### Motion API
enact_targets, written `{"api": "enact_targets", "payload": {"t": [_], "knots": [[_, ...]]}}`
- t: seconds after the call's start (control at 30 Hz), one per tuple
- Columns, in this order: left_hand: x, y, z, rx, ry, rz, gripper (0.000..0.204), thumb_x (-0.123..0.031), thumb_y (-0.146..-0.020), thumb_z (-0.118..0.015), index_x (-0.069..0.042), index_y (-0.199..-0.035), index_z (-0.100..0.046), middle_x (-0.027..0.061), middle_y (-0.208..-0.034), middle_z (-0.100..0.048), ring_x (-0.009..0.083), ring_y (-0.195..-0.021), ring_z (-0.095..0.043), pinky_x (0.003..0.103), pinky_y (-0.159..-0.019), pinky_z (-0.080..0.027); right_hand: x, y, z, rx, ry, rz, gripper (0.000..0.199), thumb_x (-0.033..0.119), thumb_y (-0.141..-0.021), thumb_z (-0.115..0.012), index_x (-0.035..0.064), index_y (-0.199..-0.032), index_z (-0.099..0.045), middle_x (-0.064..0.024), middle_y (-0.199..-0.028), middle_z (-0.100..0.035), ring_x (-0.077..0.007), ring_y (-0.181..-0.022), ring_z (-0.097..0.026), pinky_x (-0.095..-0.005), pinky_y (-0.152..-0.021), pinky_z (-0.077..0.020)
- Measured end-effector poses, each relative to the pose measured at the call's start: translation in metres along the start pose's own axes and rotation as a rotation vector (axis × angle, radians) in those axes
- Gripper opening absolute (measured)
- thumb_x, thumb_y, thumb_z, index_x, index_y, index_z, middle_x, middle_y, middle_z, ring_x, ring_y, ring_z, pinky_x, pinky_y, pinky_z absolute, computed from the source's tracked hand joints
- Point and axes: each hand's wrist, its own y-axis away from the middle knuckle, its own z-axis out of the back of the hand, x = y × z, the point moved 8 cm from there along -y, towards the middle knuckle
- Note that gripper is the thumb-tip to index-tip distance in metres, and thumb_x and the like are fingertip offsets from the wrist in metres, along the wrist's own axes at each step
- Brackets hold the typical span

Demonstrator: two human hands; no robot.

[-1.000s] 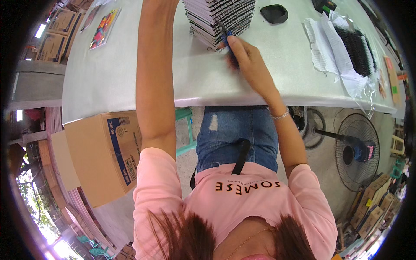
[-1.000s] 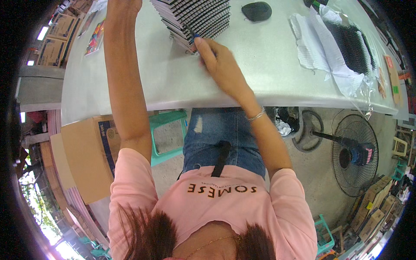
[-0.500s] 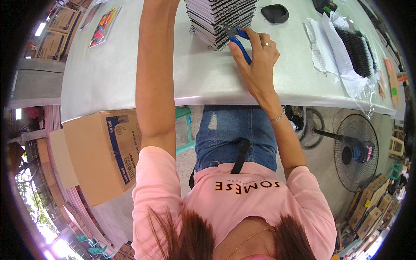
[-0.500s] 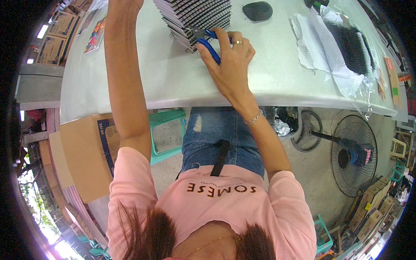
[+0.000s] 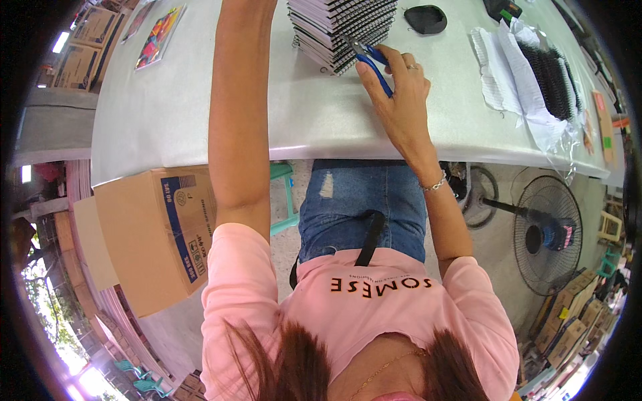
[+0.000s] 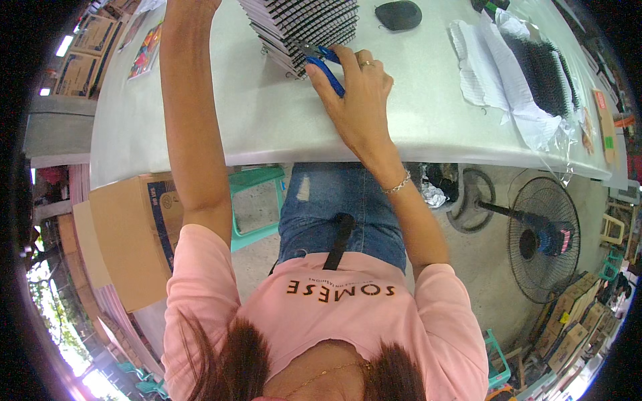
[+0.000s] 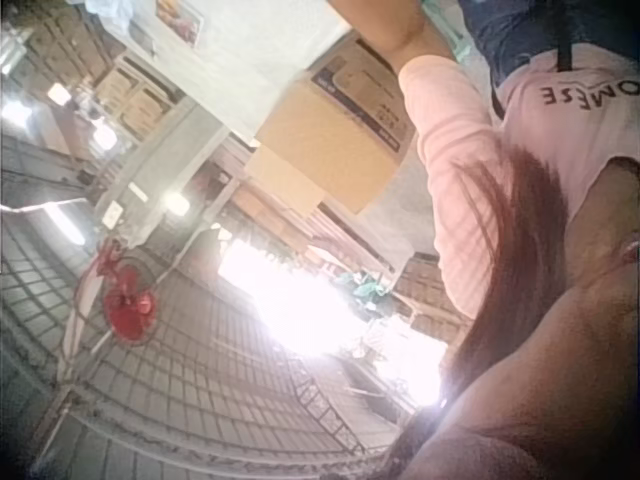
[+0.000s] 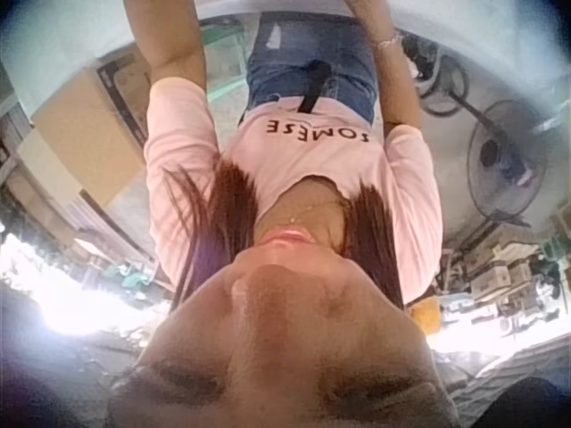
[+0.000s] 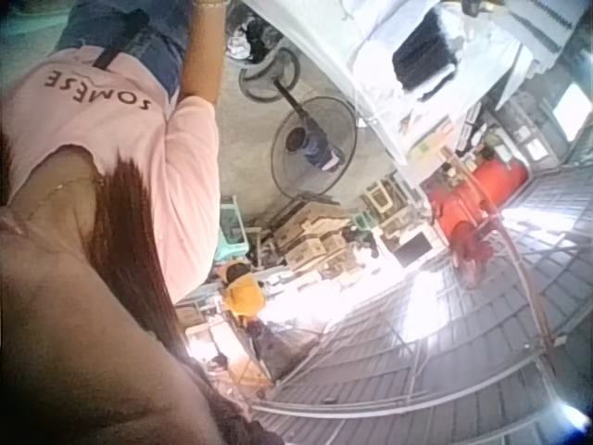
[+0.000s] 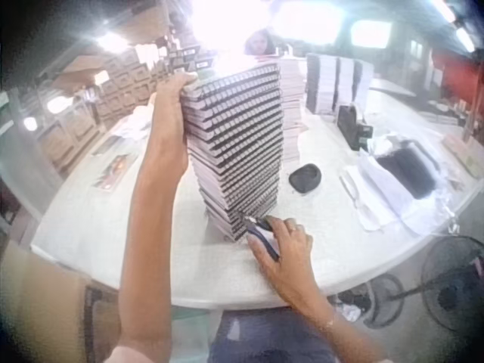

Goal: The person uses pliers to trim the spiral binding of stacked notebooks at a workbench. They repeatedly reposition the stack and cut the wire coils, then place the trimmed notebooks aside.

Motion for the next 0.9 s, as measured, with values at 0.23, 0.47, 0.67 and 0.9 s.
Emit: {"api": "enact_targets", "payload": {"t": [0.23,0.47,0.67,0.9], "knots": [[-0.008,0.002,-0.002,0.017,-0.016,-0.088,0.020,-0.030,-0.088,-0.065,-0.011,-0.093,-0.067,-0.0007,-0.088,-0.065,0.0112,-0.083,-0.059,0.027,-0.077,-0.045,0.008,0.010,-0.006,-0.148,0.208,0.191,0.054,0.045,-0.095,-0.068,0.0068,-0.131,-0.060,-0.0154,-0.113,-0.056,-0.0283,-0.107,-0.048,-0.0477,-0.100,-0.0304],[-0.006,0.004,-0.002,0.009,-0.024,-0.028,0.021,-0.031,-0.090,-0.063,-0.011,-0.093,-0.066,-0.0010,-0.087,-0.064,0.0111,-0.082,-0.059,0.028,-0.076,-0.046,-0.007,0.006,-0.032,0.547,-0.495,-0.427,0.050,0.049,-0.099,-0.060,0.0024,-0.114,-0.067,-0.0129,-0.080,-0.064,-0.0238,-0.076,-0.061,-0.0371,-0.072,-0.0470],[-0.007,0.004,-0.004,0.028,-0.022,-0.055,0.022,-0.033,-0.092,-0.060,-0.011,-0.090,-0.066,-0.0012,-0.086,-0.064,0.0105,-0.081,-0.059,0.027,-0.075,-0.045,0.003,0.002,-0.002,0.017,-0.009,0.019,0.051,0.046,-0.096,-0.064,0.0017,-0.123,-0.065,-0.0143,-0.096,-0.062,-0.0277,-0.090,-0.060,-0.0416,-0.083,-0.0442],[-0.008,0.004,-0.006,0.015,-0.037,-0.061,0.022,-0.033,-0.092,-0.061,-0.012,-0.087,-0.066,-0.0027,-0.082,-0.063,0.0091,-0.078,-0.059,0.027,-0.073,-0.045,0.006,0.013,-0.008,-0.135,0.213,0.170,0.053,0.044,-0.094,-0.067,0.0055,-0.131,-0.061,-0.0151,-0.110,-0.058,-0.0309,-0.105,-0.052,-0.0466,-0.098,-0.0335]]}}
